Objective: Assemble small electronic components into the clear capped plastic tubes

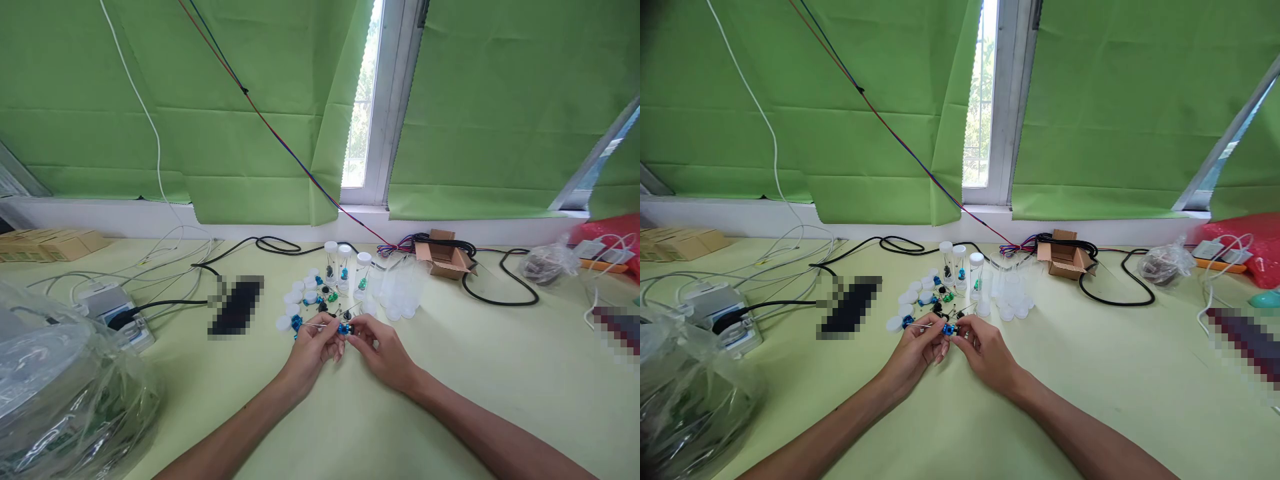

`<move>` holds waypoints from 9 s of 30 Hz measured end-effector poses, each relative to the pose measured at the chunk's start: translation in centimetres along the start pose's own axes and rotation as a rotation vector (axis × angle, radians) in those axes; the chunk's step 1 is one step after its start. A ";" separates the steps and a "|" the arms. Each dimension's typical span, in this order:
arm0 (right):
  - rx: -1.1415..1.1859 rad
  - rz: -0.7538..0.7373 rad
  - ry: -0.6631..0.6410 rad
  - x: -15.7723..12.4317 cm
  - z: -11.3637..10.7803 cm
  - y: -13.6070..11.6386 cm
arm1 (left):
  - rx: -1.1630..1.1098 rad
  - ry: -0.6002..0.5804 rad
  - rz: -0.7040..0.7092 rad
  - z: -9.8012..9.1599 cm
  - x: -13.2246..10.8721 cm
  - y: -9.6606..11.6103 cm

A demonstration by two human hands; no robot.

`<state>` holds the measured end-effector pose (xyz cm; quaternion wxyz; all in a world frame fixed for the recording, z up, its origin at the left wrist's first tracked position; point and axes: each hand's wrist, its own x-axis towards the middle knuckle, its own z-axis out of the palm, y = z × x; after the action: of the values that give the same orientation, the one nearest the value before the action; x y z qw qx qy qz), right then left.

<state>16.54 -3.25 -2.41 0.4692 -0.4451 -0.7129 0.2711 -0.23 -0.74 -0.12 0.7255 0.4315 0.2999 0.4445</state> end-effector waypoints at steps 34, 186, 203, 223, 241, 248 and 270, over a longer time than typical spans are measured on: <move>-0.022 -0.009 0.050 0.0 -0.1 -0.3 | -0.008 0.006 0.009 -0.1 -0.1 -0.1; -0.069 0.015 -0.026 0.3 -0.2 0.0 | 0.082 -0.035 -0.015 0.4 -0.2 0.2; -0.004 -0.017 0.014 0.2 -0.1 0.1 | 0.053 -0.003 -0.001 0.2 -0.1 0.2; -0.058 -0.014 0.019 0.4 -0.2 -0.1 | 0.091 -0.025 -0.002 0.3 -0.1 0.1; 0.018 -0.012 -0.011 0.2 -0.1 0.0 | 0.040 -0.024 0.007 -0.1 0.1 -0.1; 0.004 -0.015 -0.029 0.4 -0.2 -0.1 | 0.074 -0.028 0.009 0.1 0.0 0.0; -0.019 -0.013 0.008 0.2 -0.1 0.0 | 0.046 -0.028 0.013 -0.2 0.2 -0.2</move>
<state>16.61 -3.07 -2.28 0.4694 -0.4459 -0.7165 0.2597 -0.21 -0.53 -0.44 0.7165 0.4562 0.2969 0.4363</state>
